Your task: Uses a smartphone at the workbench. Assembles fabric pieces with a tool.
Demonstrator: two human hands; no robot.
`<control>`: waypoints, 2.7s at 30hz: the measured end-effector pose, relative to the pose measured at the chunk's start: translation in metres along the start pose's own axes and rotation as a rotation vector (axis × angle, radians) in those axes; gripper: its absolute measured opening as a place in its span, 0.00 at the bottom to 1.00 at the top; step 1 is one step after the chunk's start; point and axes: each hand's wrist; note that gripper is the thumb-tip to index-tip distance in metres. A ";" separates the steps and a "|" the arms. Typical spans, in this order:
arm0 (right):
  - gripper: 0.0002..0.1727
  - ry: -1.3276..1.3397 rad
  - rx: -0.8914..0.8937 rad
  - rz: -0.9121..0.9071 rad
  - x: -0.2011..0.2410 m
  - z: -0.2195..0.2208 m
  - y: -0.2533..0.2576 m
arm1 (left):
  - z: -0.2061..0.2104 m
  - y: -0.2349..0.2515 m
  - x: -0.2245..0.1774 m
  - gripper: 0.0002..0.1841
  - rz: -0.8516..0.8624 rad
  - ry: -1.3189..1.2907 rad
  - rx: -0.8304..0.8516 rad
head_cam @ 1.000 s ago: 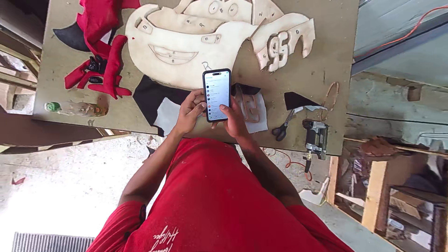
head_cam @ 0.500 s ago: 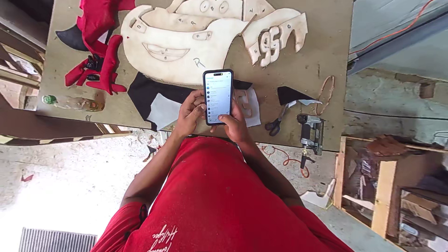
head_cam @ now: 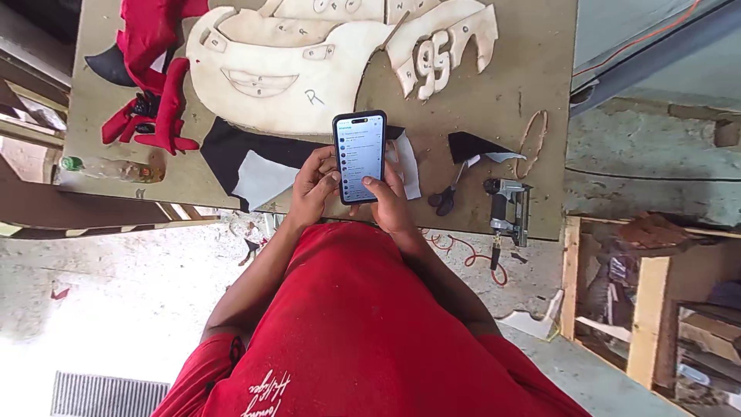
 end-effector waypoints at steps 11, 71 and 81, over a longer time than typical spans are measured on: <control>0.28 0.021 0.059 -0.021 0.000 -0.010 -0.015 | 0.010 -0.006 0.002 0.20 -0.018 -0.003 0.002; 0.42 -0.034 0.098 -0.117 0.037 0.027 0.012 | -0.018 0.048 -0.038 0.44 0.125 0.021 0.295; 0.38 -0.102 0.079 -0.043 0.036 0.034 0.018 | -0.035 0.040 -0.033 0.49 0.140 0.081 0.283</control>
Point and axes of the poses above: each hand's wrist, its own y-axis towards the middle knuckle, its own z-axis out of the palm, x = y × z
